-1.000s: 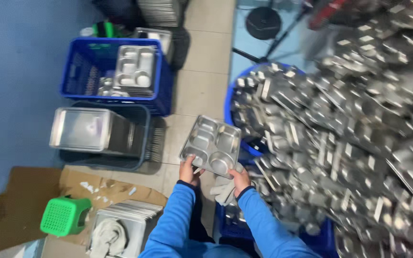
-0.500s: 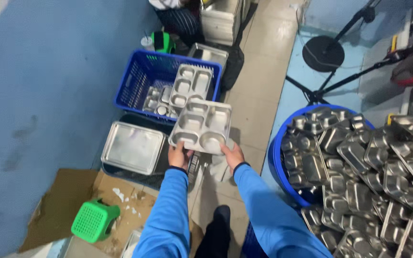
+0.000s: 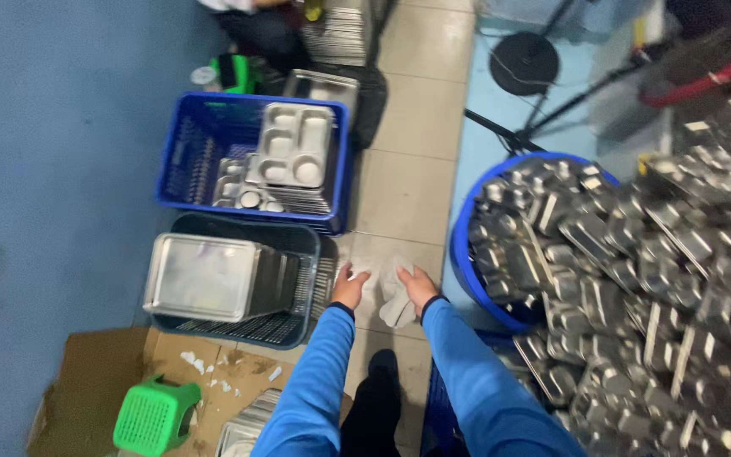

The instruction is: The person repeatedly picks up stainless steel compartmentalized trays from a large pile, wipes each tray with a cloth, and places it into a blue plastic crate. The process is continuous and repetitive throughout the clip.

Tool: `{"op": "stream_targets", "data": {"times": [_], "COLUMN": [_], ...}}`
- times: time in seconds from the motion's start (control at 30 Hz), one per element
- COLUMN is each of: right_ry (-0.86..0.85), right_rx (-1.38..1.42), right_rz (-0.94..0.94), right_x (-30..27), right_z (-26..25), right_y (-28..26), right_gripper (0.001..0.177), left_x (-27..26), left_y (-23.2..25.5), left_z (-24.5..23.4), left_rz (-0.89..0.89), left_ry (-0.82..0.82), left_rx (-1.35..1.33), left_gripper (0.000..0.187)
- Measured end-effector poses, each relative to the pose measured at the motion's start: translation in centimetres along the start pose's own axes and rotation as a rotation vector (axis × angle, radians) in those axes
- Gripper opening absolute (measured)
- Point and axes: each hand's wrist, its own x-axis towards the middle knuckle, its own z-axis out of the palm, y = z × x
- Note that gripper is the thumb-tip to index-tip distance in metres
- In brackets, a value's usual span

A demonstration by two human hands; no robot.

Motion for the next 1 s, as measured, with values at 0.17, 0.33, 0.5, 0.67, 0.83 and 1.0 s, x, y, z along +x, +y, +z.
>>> {"op": "stream_targets", "data": {"times": [0.17,0.33,0.5,0.67,0.83,1.0], "right_ry": [-0.146,-0.200,0.395,0.951,0.429,0.513], "right_rx": [0.069,0.190,-0.327,0.012,1.078,1.219], "right_rz": [-0.157,-0.263,-0.412,-0.339,-0.305,-0.448], "right_x": [-5.7,-15.1,-21.1,-28.0,-34.2,-38.2], "right_z": [-9.2,-19.9,-29.4,-33.7,-38.4,-43.8], "right_y": [1.8,3.4,6.3,12.5,18.1,21.2], "right_gripper": [0.049,0.057,0.054,0.044,0.041,0.032], "left_x": [-1.4,-6.1,-14.4,-23.7,-33.8,-37.8], "left_y": [-1.7,-1.8,-1.6,-6.5,-13.0,-16.5], "left_z": [7.4,15.8,25.4,34.0,41.1,44.2], "left_rz": [0.332,0.186,0.180,0.374,0.619,-0.002], "left_ry": [-0.427,-1.137,-1.177,-0.876,-1.308,-1.440], "left_rx": [0.103,0.000,0.086,0.250,0.463,0.188], "left_gripper": [0.093,0.056,0.033,0.036,0.050,0.066]}}
